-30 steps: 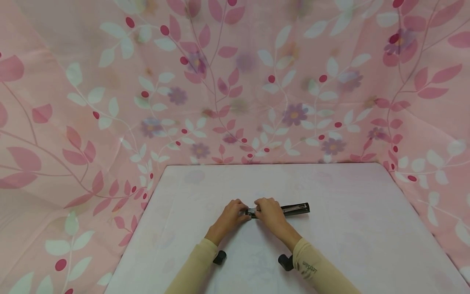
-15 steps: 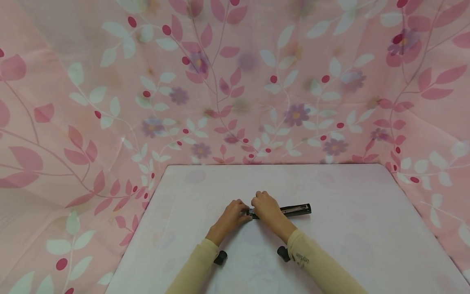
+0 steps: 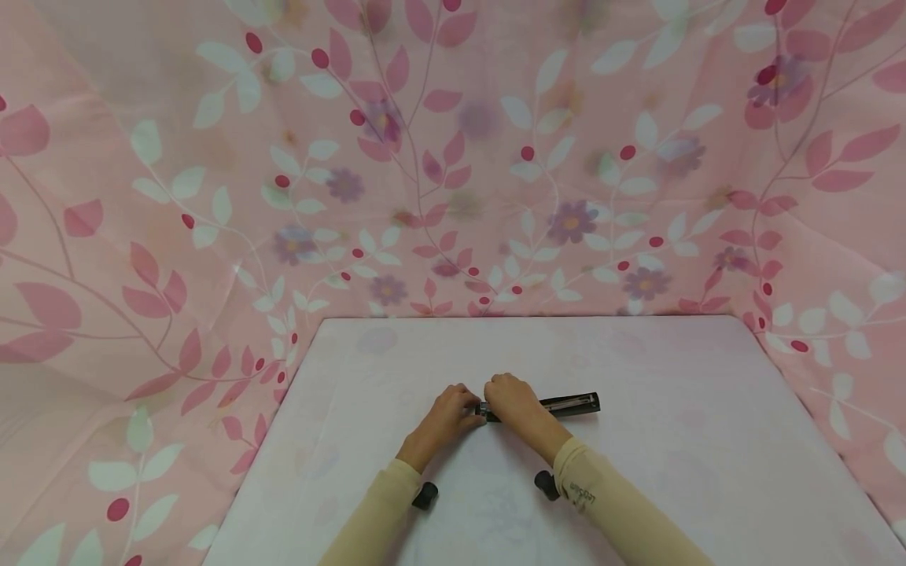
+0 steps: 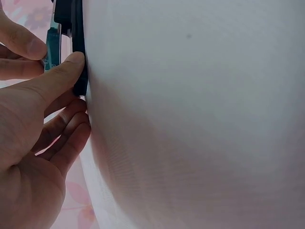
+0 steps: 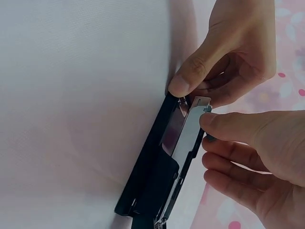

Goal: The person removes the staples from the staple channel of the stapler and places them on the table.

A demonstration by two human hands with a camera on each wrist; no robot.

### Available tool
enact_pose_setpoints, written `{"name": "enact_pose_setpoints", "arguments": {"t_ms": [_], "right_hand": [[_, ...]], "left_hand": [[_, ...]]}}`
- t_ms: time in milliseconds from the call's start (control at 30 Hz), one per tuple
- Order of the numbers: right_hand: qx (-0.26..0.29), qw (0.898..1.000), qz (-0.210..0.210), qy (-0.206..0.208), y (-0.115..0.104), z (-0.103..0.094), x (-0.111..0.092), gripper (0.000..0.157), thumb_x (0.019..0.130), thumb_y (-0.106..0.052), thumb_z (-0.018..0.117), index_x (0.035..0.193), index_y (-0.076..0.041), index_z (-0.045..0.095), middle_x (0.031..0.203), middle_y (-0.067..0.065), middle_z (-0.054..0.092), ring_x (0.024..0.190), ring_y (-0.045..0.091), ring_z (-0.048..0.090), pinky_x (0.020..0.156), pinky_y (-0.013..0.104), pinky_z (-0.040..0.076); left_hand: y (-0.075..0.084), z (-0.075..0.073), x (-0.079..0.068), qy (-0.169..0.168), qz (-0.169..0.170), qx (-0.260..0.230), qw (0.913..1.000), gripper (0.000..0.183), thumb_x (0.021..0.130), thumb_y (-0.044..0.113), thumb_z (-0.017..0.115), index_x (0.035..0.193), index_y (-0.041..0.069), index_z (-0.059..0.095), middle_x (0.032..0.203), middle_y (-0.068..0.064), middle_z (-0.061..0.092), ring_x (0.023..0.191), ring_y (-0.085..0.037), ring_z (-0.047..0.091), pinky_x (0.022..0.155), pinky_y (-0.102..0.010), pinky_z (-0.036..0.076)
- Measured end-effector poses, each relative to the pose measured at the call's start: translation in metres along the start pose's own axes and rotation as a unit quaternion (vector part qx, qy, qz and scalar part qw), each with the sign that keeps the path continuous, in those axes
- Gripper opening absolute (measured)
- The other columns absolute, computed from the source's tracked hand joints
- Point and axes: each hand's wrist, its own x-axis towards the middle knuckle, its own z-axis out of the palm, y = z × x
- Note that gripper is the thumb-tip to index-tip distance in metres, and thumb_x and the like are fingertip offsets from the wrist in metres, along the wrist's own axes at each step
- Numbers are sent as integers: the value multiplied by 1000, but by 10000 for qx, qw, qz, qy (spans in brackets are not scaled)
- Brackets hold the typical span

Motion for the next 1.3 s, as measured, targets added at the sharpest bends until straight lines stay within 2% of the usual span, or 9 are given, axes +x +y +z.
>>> {"name": "enact_pose_setpoints", "arguments": {"t_ms": [200,433,800,900,1067,1300], "right_hand": [[21,10000,66,-47,0,0,-1,15,83,-7,74,68,-10,72,70,3,62,66,17,55,57,31,45],[33,9999,-97,78,5,0,-5,14,83,-5,73,70,-11,73,70,2,62,67,17,56,59,30,45],[392,9992,-40,71,10,-4,-13,5,82,-6,75,80,-10,75,75,1,62,70,16,55,62,30,46],[539,9984,117,124,11,-11,-20,4,82,-8,76,86,-10,77,79,1,64,74,14,56,66,31,48],[686,9968,372,177,18,-19,-39,10,83,-12,77,93,-10,77,86,0,66,80,14,58,71,31,51],[740,9954,410,458,26,-15,-74,10,82,-14,78,92,-11,77,85,-2,66,80,14,60,71,32,52]], "left_hand": [[0,-1,0,-1,-1,-6,10000,27,82,29,79,101,10,76,94,0,65,85,-10,53,74,-20,43],[0,0,-1,39,7,-23,10000,27,81,29,79,101,10,76,93,1,64,85,-11,54,74,-20,43],[1,0,-1,39,-11,109,9999,29,81,30,79,102,11,76,92,1,63,85,-11,53,75,-21,44],[2,0,-1,27,-44,128,9999,29,81,30,79,102,11,76,93,1,63,86,-11,54,76,-22,45],[3,0,-1,-42,-149,95,9998,30,82,29,79,104,10,75,95,1,64,89,-11,55,78,-23,46],[5,0,-3,-108,-316,-36,9994,30,82,28,79,106,9,75,97,1,64,92,-12,55,82,-26,48]]}}
